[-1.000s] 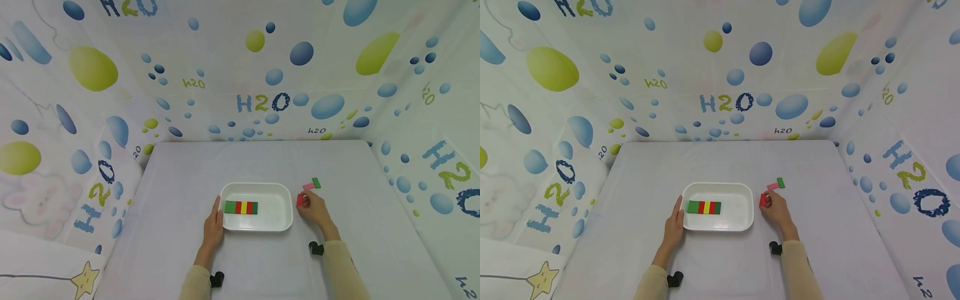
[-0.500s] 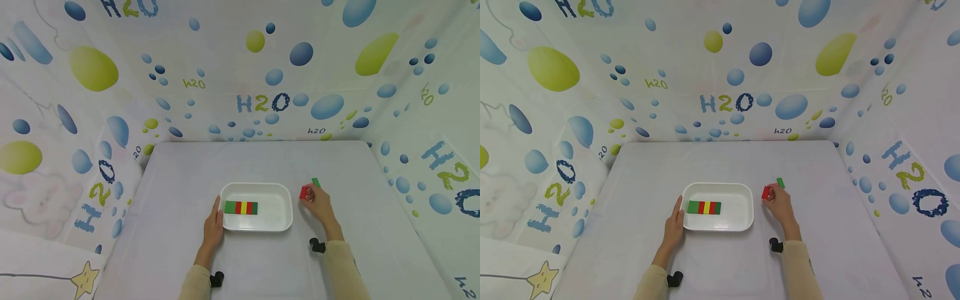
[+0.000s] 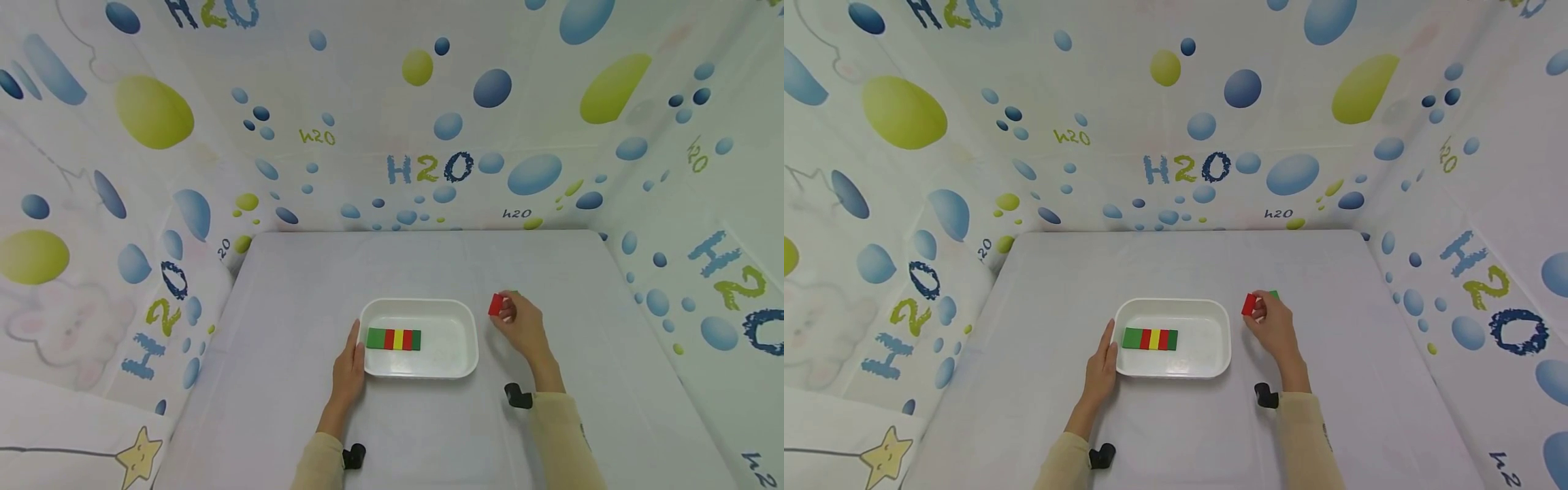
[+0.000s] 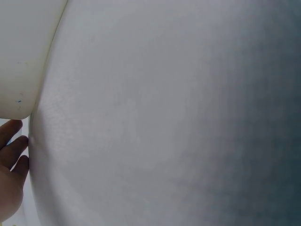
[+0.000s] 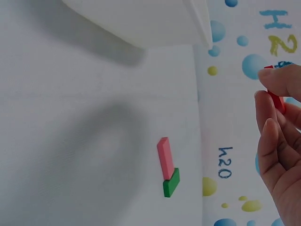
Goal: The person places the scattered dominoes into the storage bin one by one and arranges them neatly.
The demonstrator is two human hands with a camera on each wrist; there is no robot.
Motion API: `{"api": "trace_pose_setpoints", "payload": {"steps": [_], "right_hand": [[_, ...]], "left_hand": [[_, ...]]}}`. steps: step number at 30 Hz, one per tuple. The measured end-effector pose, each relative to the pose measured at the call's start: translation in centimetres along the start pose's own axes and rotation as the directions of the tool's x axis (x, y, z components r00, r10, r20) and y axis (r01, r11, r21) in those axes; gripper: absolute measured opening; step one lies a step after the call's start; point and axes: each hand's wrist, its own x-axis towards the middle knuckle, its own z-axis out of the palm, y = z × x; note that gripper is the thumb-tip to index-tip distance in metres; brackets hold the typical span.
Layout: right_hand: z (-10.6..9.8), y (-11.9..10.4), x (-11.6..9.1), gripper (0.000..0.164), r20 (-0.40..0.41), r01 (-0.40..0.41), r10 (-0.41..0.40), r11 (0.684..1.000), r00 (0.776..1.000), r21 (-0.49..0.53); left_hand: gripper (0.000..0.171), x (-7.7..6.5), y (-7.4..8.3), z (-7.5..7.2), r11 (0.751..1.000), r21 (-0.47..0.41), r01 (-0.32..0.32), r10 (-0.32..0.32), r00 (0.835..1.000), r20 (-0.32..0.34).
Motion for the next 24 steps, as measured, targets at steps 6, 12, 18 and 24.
{"api": "trace_pose_setpoints", "payload": {"steps": [6,12,18,24], "right_hand": [[-0.1,-1.3,0.1,0.047,0.001,-0.004,0.004,1.0,1.0,0.023],[0.3,-2.4,0.4,0.047,-0.004,0.038,-0.038,0.999,0.999,0.037],[1.0,-3.4,0.5,0.047,0.034,0.016,-0.017,0.999,0.999,0.037],[1.8,-4.0,0.7,0.047,0.058,0.052,-0.056,0.996,0.997,0.071]], "left_hand": [[0.05,0.0,0.0,0.0,1.0,0.0,0.014,-0.014,1.0,0.009],[0.05,0.0,-0.1,0.1,1.0,0.009,0.007,-0.007,1.0,0.006],[0.05,0.0,0.0,0.1,1.0,0.019,-0.007,0.007,1.0,0.004],[0.049,0.0,-0.1,0.1,1.0,0.008,-0.016,0.016,1.0,-0.011]]}}
